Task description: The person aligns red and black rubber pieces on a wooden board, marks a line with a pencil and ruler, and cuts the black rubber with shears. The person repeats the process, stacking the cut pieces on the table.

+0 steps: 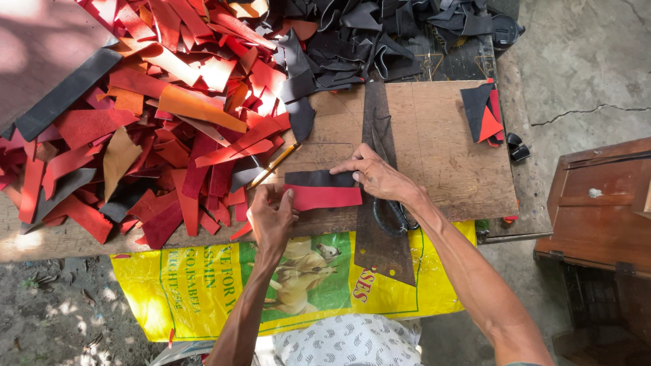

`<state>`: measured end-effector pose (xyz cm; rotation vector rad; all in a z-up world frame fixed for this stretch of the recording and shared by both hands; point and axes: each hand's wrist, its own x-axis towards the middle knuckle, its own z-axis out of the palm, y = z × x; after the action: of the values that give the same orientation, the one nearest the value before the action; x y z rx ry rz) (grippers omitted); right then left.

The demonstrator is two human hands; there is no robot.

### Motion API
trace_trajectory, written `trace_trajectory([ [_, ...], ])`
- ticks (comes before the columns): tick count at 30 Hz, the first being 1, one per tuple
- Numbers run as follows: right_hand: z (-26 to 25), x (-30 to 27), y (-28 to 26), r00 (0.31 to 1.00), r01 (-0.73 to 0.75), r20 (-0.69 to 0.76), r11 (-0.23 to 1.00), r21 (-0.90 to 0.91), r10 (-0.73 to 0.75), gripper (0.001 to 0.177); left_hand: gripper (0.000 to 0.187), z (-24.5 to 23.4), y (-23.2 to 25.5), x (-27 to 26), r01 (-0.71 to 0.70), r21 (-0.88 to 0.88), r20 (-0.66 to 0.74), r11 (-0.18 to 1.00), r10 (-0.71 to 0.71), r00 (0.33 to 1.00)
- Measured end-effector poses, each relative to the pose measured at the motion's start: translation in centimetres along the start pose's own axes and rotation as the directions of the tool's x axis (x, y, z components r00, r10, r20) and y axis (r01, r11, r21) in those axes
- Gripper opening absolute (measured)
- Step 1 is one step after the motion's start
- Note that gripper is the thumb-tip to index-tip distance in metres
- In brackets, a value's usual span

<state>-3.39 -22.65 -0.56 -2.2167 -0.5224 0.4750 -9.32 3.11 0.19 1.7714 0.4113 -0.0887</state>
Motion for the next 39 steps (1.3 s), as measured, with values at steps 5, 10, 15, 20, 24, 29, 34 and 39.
trace_trajectory([
  [5,-0.6,-0.3,-1.1,1.000,-0.011,0.026,1.000,0.012,0.010,0.059,0.023,-0.4,-0.5,0.5,-0.070,0.114,0.067,0.991,0.062,0.996],
  [10,-0.4,-0.8,-1.7,1.000,-0.016,0.007,1.000,-0.015,0.016,0.069,0.036,-1.5,-0.6,0.9,-0.176,0.354,0.135,0.919,0.136,0.981],
  [15,-0.2,-0.4,-1.0,1.000,0.016,-0.008,0.999,-0.028,-0.016,0.060,0.042,-1.7,0.2,0.7,-0.150,0.259,0.122,0.954,0.122,0.985],
  [20,0.2,-0.3,-0.4,0.999,0.027,-0.021,0.999,-0.042,-0.028,0.051,0.038,-2.1,1.7,0.6,-0.137,0.433,0.208,0.891,0.049,0.977],
  [24,0.4,-0.4,-0.4,0.999,0.032,-0.041,0.998,-0.048,-0.034,0.048,0.041,-2.3,2.7,0.7,-0.215,0.458,0.243,0.863,0.111,0.964],
  [29,0.5,-0.6,-0.4,0.991,0.084,-0.097,0.995,-0.055,-0.089,0.047,0.040,-1.8,2.3,0.4,-0.187,0.454,0.206,0.871,0.101,0.973],
  [34,1.0,-0.8,-2.0,0.972,0.133,-0.180,0.985,-0.106,-0.151,0.046,0.039,-1.6,1.6,-0.2,-0.312,0.416,0.173,0.854,0.262,0.949],
  [39,2.1,-1.5,-3.5,0.962,0.065,-0.247,0.978,-0.198,-0.114,0.047,0.037,-4.1,1.0,-0.5,-0.282,0.212,0.172,0.936,0.248,0.953],
])
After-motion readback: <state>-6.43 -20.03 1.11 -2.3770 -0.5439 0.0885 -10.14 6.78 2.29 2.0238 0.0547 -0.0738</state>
